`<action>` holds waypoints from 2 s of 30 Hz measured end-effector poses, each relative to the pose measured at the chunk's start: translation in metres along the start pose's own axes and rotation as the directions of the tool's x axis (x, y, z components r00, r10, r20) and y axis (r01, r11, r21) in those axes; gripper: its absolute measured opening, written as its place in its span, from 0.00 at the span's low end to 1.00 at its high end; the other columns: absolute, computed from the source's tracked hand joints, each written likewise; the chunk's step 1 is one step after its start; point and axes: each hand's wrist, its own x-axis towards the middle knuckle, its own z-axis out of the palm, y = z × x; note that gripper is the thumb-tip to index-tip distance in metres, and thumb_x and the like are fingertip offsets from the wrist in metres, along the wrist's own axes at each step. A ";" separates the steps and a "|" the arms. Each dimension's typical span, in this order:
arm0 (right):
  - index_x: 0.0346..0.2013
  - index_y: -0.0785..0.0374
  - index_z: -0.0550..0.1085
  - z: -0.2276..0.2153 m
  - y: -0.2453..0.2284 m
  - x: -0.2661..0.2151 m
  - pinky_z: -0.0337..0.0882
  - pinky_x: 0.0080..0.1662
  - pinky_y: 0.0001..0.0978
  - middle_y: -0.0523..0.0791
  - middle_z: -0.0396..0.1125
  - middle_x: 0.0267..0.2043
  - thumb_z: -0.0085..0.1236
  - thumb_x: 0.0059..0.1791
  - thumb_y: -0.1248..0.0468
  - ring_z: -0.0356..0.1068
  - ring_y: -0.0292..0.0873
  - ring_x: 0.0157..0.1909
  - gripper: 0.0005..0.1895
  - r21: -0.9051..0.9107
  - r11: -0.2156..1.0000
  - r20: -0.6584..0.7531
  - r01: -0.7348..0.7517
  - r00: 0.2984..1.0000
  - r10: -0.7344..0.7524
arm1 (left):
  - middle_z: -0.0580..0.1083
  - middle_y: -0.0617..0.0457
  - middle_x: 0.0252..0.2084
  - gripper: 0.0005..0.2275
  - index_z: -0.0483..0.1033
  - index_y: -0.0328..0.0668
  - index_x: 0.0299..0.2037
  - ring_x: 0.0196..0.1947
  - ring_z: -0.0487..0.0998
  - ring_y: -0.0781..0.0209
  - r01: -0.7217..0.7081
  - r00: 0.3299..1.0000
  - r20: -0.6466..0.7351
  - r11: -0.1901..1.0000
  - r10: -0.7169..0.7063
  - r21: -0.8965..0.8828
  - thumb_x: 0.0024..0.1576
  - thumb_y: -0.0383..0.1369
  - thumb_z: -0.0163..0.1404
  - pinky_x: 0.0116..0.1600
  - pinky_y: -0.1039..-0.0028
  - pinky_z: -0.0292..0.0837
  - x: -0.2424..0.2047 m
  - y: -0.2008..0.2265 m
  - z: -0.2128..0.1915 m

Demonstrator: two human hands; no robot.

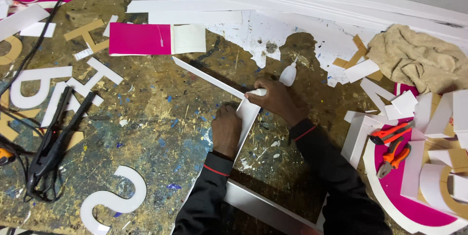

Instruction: The person assembles white foam letter pieces on a cluttered workbench. They apply glue from a bottle to the edges of the pieces and press them together to form a larger letter structure. A hot glue gun is also used to secure the joints.

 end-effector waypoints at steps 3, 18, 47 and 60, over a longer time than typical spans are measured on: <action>0.48 0.56 0.75 -0.002 -0.001 0.000 0.78 0.48 0.62 0.55 0.76 0.35 0.69 0.58 0.40 0.80 0.65 0.41 0.24 0.029 1.000 0.045 -0.007 0.999 0.006 | 0.75 0.53 0.39 0.08 0.77 0.45 0.41 0.44 0.86 0.52 0.002 1.000 0.007 1.000 -0.002 -0.004 0.60 0.38 0.50 0.36 0.65 0.86 -0.003 0.001 -0.011; 0.58 0.60 0.73 -0.004 -0.021 -0.002 0.78 0.57 0.80 0.65 0.76 0.56 0.73 0.53 0.43 0.77 0.77 0.61 0.31 -0.050 0.999 0.110 0.016 0.994 -0.010 | 0.76 0.50 0.40 0.09 0.79 0.40 0.43 0.45 0.86 0.52 -0.020 0.998 0.058 1.000 0.021 -0.002 0.64 0.36 0.48 0.37 0.64 0.87 -0.002 0.001 -0.025; 0.66 0.57 0.65 0.028 0.058 0.016 0.73 0.29 0.52 0.55 0.74 0.29 0.31 0.66 0.27 0.76 0.54 0.24 0.38 -0.025 0.991 -0.087 -0.133 0.988 0.130 | 0.77 0.46 0.42 0.11 0.78 0.37 0.46 0.48 0.86 0.45 -0.015 0.988 0.150 0.996 0.028 -0.085 0.63 0.38 0.52 0.39 0.56 0.88 0.003 0.000 -0.043; 0.61 0.51 0.77 0.003 -0.002 -0.003 0.83 0.44 0.55 0.52 0.76 0.48 0.69 0.60 0.60 0.81 0.64 0.51 0.15 -0.025 0.999 -0.107 0.031 0.994 -0.033 | 0.77 0.48 0.43 0.12 0.77 0.40 0.45 0.48 0.86 0.48 -0.009 0.993 0.118 0.999 0.015 -0.054 0.62 0.40 0.52 0.40 0.58 0.88 0.000 0.001 -0.035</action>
